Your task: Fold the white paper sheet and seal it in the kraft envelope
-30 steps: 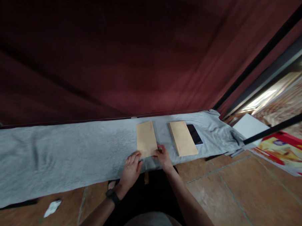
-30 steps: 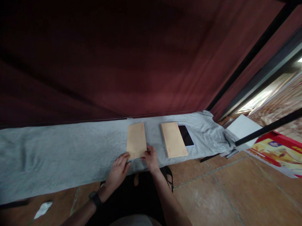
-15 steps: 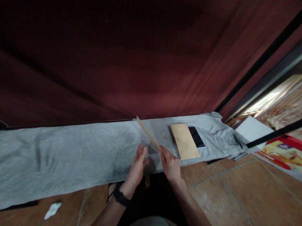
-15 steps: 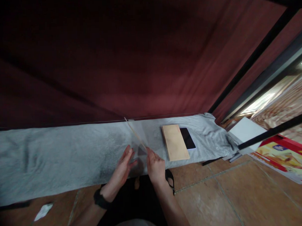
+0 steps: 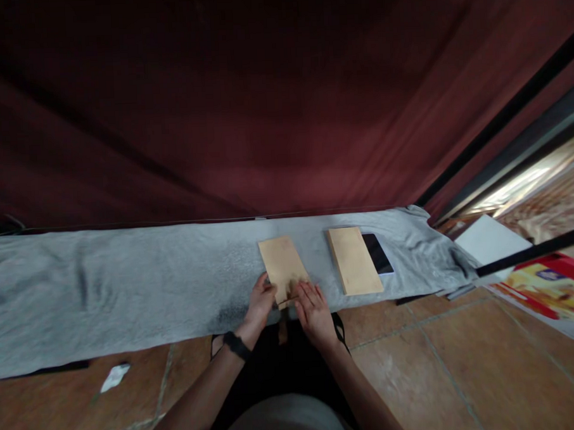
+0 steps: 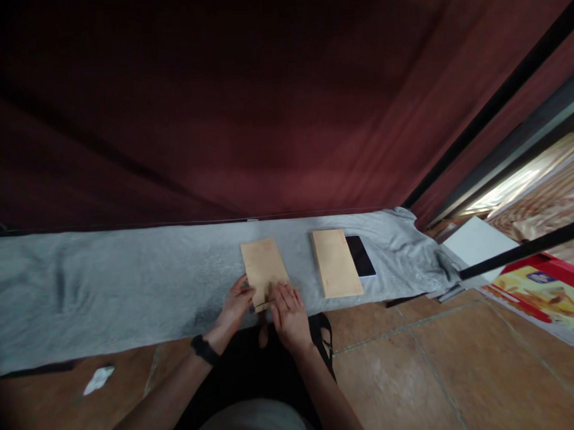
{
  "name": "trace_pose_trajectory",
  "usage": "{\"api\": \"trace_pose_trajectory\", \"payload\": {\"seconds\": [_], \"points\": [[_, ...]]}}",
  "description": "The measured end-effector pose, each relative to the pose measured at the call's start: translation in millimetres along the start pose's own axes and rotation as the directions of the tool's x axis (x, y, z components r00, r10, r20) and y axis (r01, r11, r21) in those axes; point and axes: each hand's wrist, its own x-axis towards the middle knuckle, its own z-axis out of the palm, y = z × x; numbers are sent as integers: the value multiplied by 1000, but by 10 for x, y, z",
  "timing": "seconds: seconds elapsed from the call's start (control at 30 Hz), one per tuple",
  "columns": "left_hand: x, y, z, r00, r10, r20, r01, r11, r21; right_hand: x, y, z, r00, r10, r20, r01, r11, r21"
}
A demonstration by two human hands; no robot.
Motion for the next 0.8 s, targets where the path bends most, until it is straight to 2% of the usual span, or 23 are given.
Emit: {"api": "trace_pose_trajectory", "payload": {"seconds": [0.07, 0.13, 0.2, 0.27, 0.33, 0.37, 0.47, 0.53, 0.63, 0.8], "points": [[58, -15, -81, 996, 69, -56, -62, 990, 125, -50, 87, 54, 999, 34, 3, -34, 998, -44], [100, -14, -129, 966, 247, -72, -205, 908, 365, -80, 146, 100, 999, 36, 20, -35, 997, -65], [142, -1, -118, 885, 466, 24, -383, 696, 608, -93, 168, 134, 999, 37, 34, -34, 996, -82], [213, 26, -41, 786, 579, 217, -528, 448, 721, -95, 165, 153, 998, 49, 41, -44, 994, -102], [333, 64, 85, 711, 565, 419, -627, 238, 742, -92, 155, 160, 997, 54, 49, -48, 992, -116], [410, 86, 152, 687, 531, 496, -654, 154, 740, -91, 152, 160, 997, 52, 52, -45, 992, -120], [658, 149, 311, 671, 421, 611, -669, -12, 743, -88, 150, 155, 998, 42, 50, -36, 991, -126], [788, 178, 350, 658, 362, 660, -684, -79, 725, -86, 151, 152, 998, 40, 44, -34, 991, -132], [873, 190, 314, 604, 313, 733, -735, -137, 664, -81, 144, 149, 998, 42, 42, -36, 988, -148], [768, 163, 134, 511, 228, 829, -821, -156, 549, -75, 123, 144, 998, 56, 41, -49, 986, -159]]}}
